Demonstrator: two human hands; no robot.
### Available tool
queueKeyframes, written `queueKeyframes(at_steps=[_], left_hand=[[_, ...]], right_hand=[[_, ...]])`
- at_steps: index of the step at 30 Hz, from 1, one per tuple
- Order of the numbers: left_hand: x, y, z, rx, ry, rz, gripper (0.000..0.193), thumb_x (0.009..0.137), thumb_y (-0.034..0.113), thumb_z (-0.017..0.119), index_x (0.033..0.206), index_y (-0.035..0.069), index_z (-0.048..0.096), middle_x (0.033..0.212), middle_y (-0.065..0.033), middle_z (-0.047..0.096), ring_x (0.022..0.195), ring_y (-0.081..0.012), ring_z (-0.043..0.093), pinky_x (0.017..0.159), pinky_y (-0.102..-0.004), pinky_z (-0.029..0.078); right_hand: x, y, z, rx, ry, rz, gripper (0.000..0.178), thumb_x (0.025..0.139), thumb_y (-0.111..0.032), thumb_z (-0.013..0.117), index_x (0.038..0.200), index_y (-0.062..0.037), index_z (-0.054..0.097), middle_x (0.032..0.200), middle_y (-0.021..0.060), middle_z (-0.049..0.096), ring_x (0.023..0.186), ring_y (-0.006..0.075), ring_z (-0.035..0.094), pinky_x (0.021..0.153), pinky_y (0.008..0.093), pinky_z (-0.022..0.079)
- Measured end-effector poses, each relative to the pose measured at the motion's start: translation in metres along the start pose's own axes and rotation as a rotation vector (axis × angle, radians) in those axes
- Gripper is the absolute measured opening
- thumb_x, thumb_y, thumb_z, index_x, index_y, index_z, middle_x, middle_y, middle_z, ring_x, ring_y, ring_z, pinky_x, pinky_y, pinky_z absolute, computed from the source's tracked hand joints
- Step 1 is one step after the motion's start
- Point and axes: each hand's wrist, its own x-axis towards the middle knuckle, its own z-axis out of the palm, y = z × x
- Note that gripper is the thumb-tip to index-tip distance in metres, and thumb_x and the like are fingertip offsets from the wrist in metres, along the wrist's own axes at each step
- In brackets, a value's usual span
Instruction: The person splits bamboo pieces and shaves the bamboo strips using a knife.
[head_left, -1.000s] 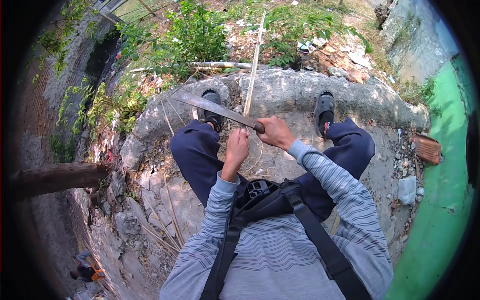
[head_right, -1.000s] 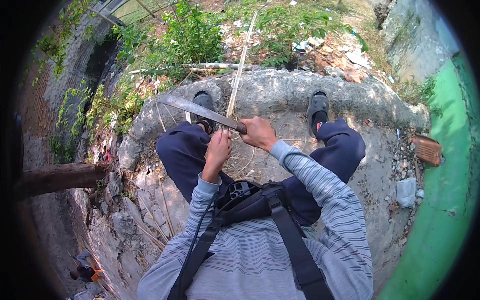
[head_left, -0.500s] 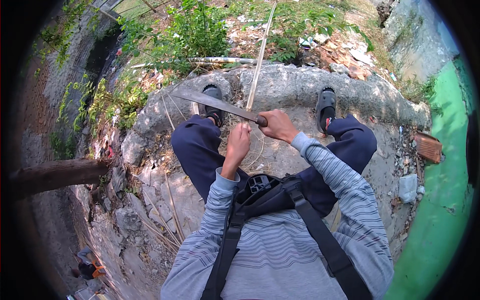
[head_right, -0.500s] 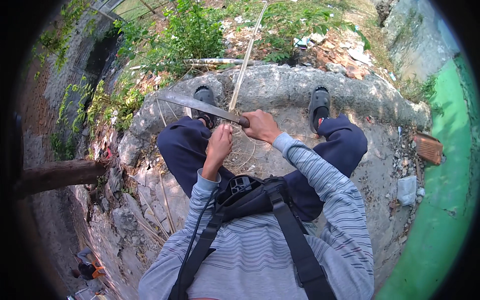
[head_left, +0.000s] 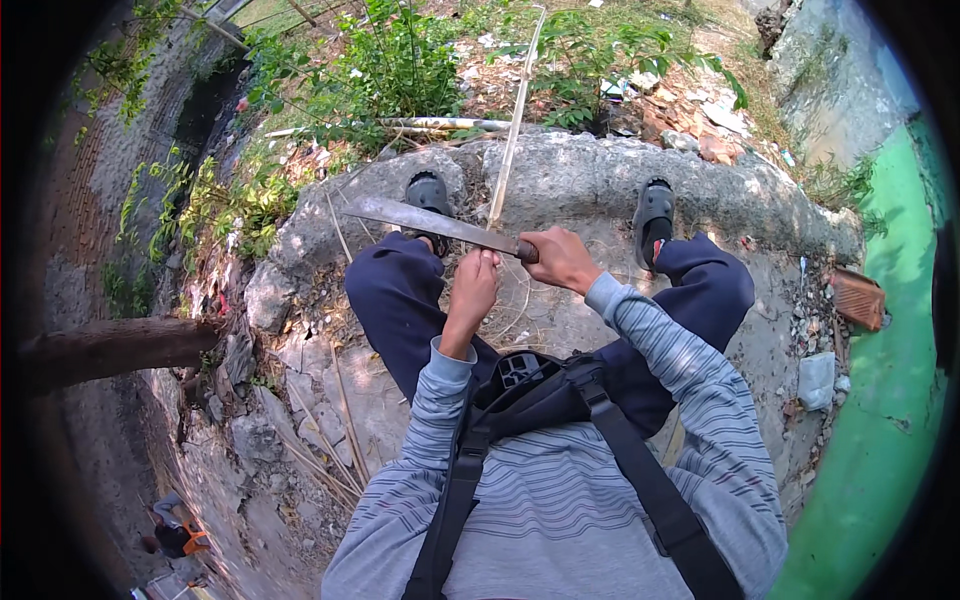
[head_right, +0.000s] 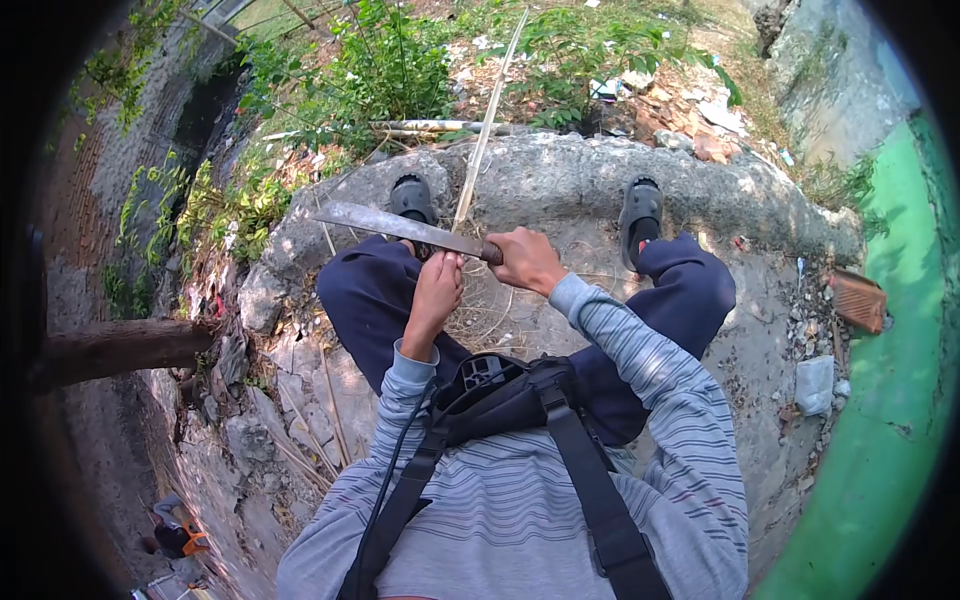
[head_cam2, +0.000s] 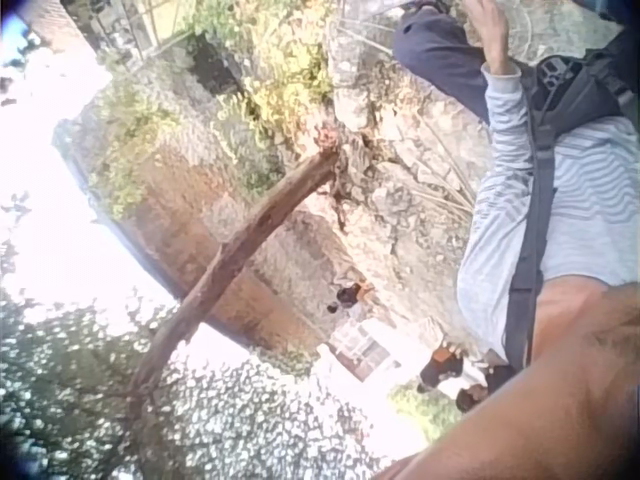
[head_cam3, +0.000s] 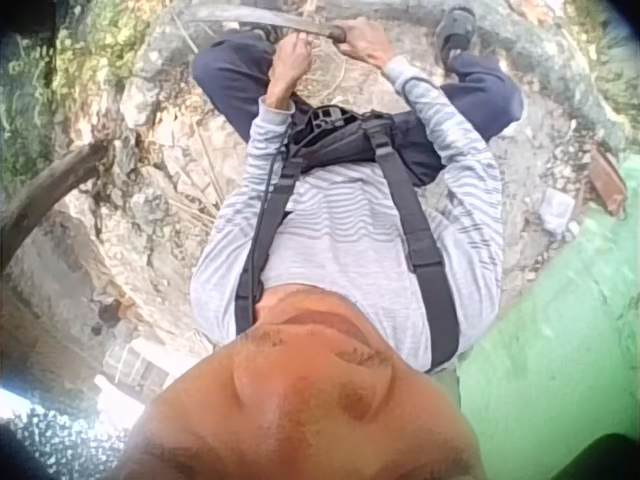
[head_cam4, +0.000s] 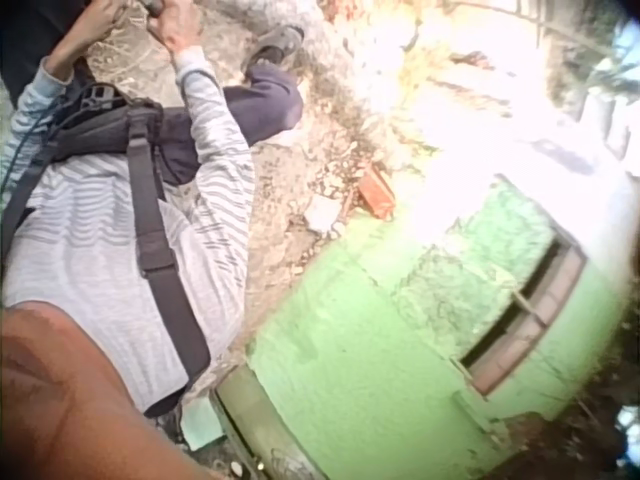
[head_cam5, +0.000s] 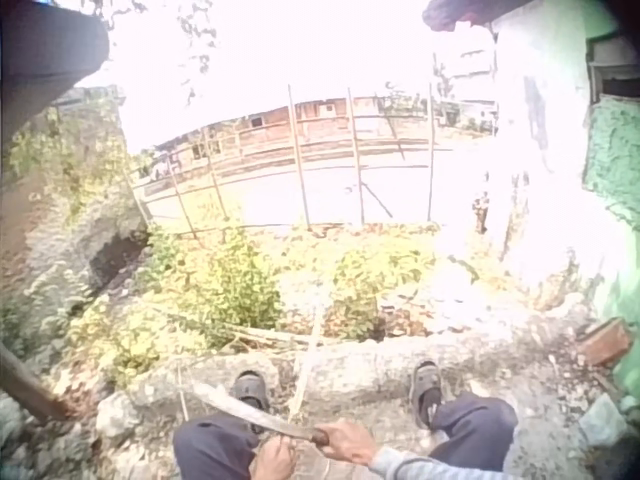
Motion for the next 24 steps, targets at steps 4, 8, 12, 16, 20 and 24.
queueKeyframes(at_steps=[4, 8, 12, 16, 20, 24], left_hand=[[0.008, -0.011, -0.001, -0.029, 0.001, 0.077, 0.028, 0.114, 0.027, 0.044, 0.095, 0.009, 0.054, 0.061, 0.0074, 0.039, 0.045, -0.0037, 0.035, 0.04, -0.0248, 0.027], [0.008, -0.023, -0.002, 0.037, -0.006, 0.116, 0.028, 0.114, 0.026, 0.043, 0.094, 0.009, 0.055, 0.062, 0.007, 0.041, 0.045, -0.0039, 0.037, 0.04, -0.0252, 0.028], [-0.001, -0.005, 0.0, -0.025, -0.01, 0.04, 0.029, 0.114, 0.026, 0.043, 0.094, 0.008, 0.056, 0.062, 0.0065, 0.042, 0.045, -0.0043, 0.038, 0.04, -0.0251, 0.029], [0.0, -0.008, 0.0, -0.063, -0.047, 0.007, 0.028, 0.114, 0.026, 0.043, 0.094, 0.009, 0.054, 0.062, 0.006, 0.04, 0.045, -0.0045, 0.037, 0.039, -0.0252, 0.029], [0.005, 0.004, 0.002, -0.106, -0.027, -0.001, 0.029, 0.113, 0.026, 0.044, 0.093, 0.01, 0.054, 0.062, 0.0061, 0.039, 0.044, -0.0049, 0.036, 0.038, -0.0252, 0.028], [0.003, -0.014, -0.003, 0.076, 0.01, 0.014, 0.031, 0.111, 0.026, 0.045, 0.094, 0.004, 0.058, 0.065, -0.0049, 0.049, 0.053, -0.0167, 0.047, 0.049, -0.0353, 0.036]], right_hand=[[0.001, -0.004, 0.005, 0.042, 0.02, 0.052, 0.019, 0.08, -0.024, 0.069, 0.096, -0.0146, 0.074, 0.082, 0.0192, 0.073, 0.079, 0.0434, 0.071, 0.073, 0.0532, 0.058], [0.001, -0.005, -0.007, 0.001, -0.02, -0.013, 0.025, 0.08, -0.024, 0.069, 0.102, -0.0144, 0.075, 0.084, 0.0208, 0.073, 0.081, 0.0444, 0.071, 0.074, 0.0532, 0.058], [-0.004, -0.005, 0.011, 0.043, 0.057, 0.042, 0.024, 0.079, -0.023, 0.071, 0.1, -0.0135, 0.074, 0.08, 0.0191, 0.072, 0.078, 0.044, 0.069, 0.07, 0.0542, 0.056], [-0.001, 0.003, 0.002, -0.038, -0.036, 0.012, 0.025, 0.078, -0.024, 0.073, 0.1, -0.0117, 0.073, 0.082, 0.0196, 0.072, 0.08, 0.0449, 0.069, 0.074, 0.053, 0.056], [0.002, 0.005, 0.011, 0.074, 0.003, 0.081, 0.026, 0.079, -0.023, 0.071, 0.102, -0.0122, 0.074, 0.086, 0.02, 0.073, 0.083, 0.0446, 0.069, 0.075, 0.052, 0.056], [-0.003, -0.007, 0.004, 0.084, -0.054, 0.05, 0.024, 0.08, -0.022, 0.069, 0.1, -0.0094, 0.074, 0.086, 0.0209, 0.073, 0.084, 0.0448, 0.069, 0.076, 0.0505, 0.056]])
